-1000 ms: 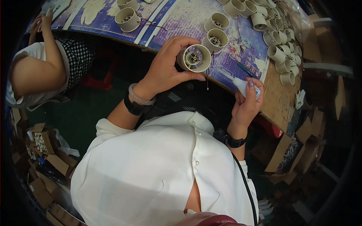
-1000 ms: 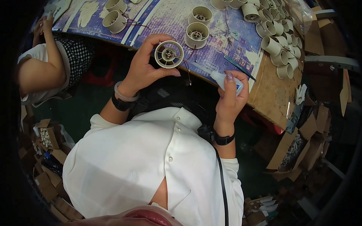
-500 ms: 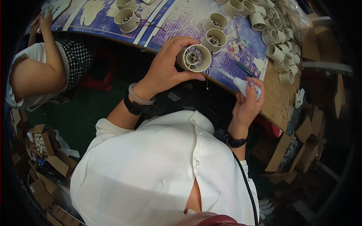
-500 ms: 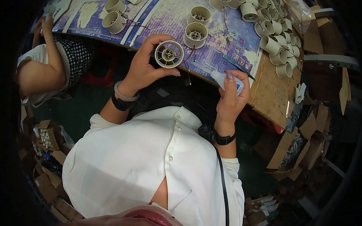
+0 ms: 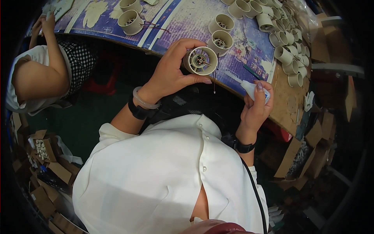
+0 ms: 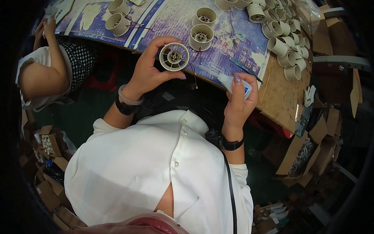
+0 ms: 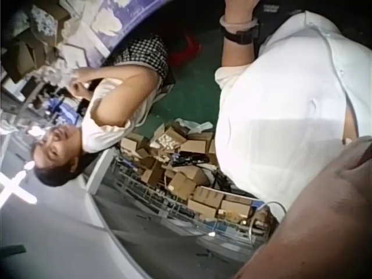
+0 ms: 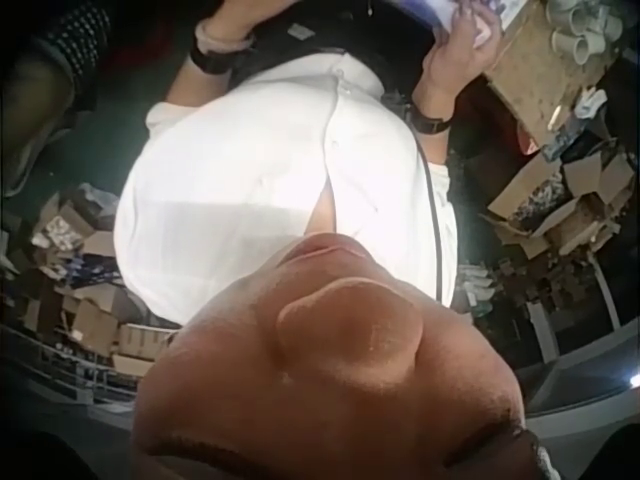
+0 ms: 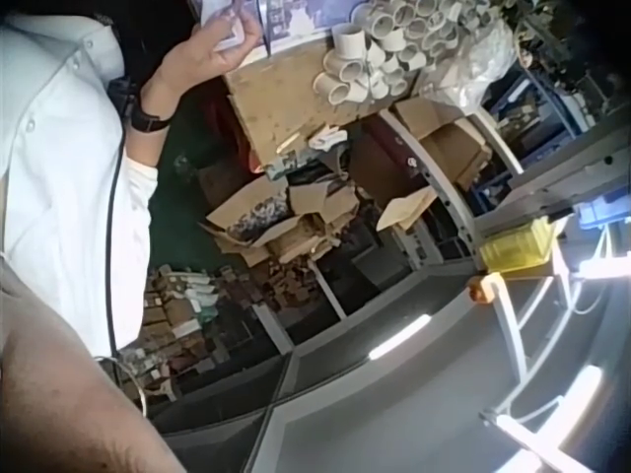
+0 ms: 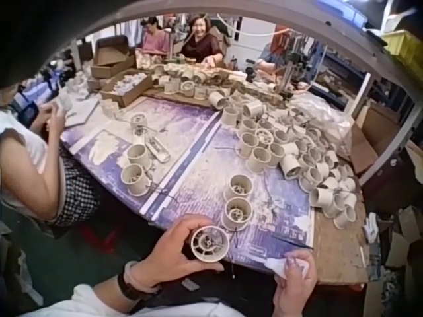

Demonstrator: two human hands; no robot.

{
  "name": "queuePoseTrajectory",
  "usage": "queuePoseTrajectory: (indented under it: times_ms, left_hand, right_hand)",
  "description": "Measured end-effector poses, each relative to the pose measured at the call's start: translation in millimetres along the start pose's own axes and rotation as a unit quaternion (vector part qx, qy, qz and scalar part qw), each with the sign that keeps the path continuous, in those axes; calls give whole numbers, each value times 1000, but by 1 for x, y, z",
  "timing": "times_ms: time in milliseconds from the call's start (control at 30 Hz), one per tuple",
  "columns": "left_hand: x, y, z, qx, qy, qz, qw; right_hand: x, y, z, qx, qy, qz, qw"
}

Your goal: Manually assemble and inspect small cylindrical components using a thin hand tool.

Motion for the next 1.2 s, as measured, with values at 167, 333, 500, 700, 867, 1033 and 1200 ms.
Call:
queuePoseTrajectory:
  times_ms: [167,333,500,700,867,1033,1200]
  left_hand:
    - [0,1,-1,-13,-4,-25,1000]
    - [-3,0,-1,7,-11,-22,1000]
    - [-7,2,1,-1,-16,-39,999]
    - [-23,7,3,6,-32,-1,999]
    - [-60,-4,14,69,-47,227,970]
    - [-82,10,23,59,-24,462,885]
    - [-106,23,31,63,-60,551,830]
  right_hand:
    - [0,1,0,-1,9,1,1000]
    - [-8,-5,3,19,13,42,999]
    - [-20,-19,10,65,12,138,988]
    - [-9,-35,20,136,128,345,920]
    - [-5,-34,33,153,136,377,903]
    - [3,-38,43,167,150,398,890]
    - [2,-32,46,165,154,384,895]
Point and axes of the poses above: each hand's wrist, its own z-axis towards the middle knuckle, its own x-axis out of the palm, y = z × x, the point moved 8 cm from there along z, towards the middle knuckle, and after that the axes turned 4 degrees about x, right-handed, at the moved point
